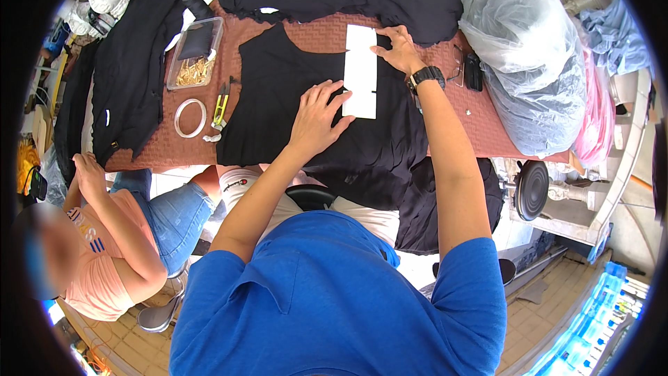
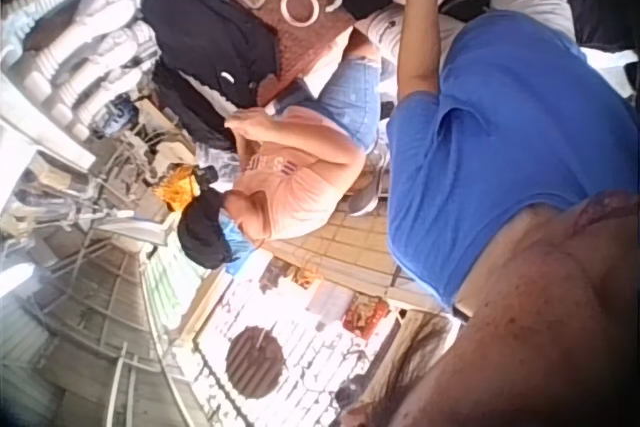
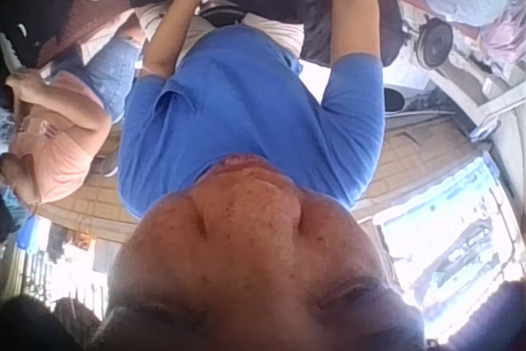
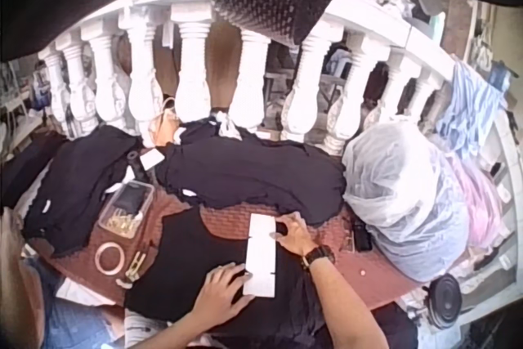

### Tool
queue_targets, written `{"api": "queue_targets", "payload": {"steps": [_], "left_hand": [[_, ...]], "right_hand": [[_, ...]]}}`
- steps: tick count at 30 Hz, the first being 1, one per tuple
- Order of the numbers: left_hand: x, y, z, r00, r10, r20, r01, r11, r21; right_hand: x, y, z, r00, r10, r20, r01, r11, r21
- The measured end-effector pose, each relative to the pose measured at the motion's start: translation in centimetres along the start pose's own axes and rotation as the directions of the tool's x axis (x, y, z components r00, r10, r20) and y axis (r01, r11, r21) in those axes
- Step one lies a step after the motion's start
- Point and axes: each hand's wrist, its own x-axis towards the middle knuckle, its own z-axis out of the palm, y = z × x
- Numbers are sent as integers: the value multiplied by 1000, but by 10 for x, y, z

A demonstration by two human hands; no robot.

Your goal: The person places a paper template and a small white label onto a black garment, then hand-sews the label onto the fabric using a needle and thread, and finally trims the thread with shears.

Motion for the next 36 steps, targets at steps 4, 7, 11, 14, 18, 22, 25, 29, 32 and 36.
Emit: {"api": "queue_targets", "payload": {"steps": [4, 7, 11, 14, 18, 22, 25, 29, 32, 36], "left_hand": [[1, 3, -1, 1000, -18, -16, 18, 999, -29], [9, 9, -3, 998, -20, -59, 16, 998, -67], [25, 6, 7, 999, 34, -18, -35, 998, -49], [28, 2, 18, 997, 73, 15, -73, 997, -27], [24, 0, 23, 998, 61, 13, -61, 998, 4], [23, 0, 21, 997, 75, -13, -74, 997, 30], [22, 0, 19, 994, 96, -43, -93, 994, 58], [19, 0, 20, 995, 87, -54, -83, 994, 68], [19, 1, 28, 996, 59, -62, -55, 997, 53], [17, 1, 31, 998, 34, -50, -32, 999, 37]], "right_hand": [[-1, 1, 3, 1000, -12, -28, 11, 999, -42], [-2, 0, 1, 1000, 9, -4, -9, 1000, -4], [-2, -1, 0, 1000, 16, -5, -15, 1000, 11], [-1, 0, 1, 1000, 19, -6, -19, 1000, 3], [0, -1, 1, 1000, 19, 2, -19, 1000, 9], [6, 7, 4, 1000, -13, 0, 13, 999, 46], [10, 14, 6, 994, -104, -42, 106, 994, 34], [15, -2, -4, 996, -88, 1, 88, 994, -69], [11, -78, -5, 966, -237, -108, 189, 923, -334], [2, -221, 26, 712, -672, -201, 674, 735, -69]]}}
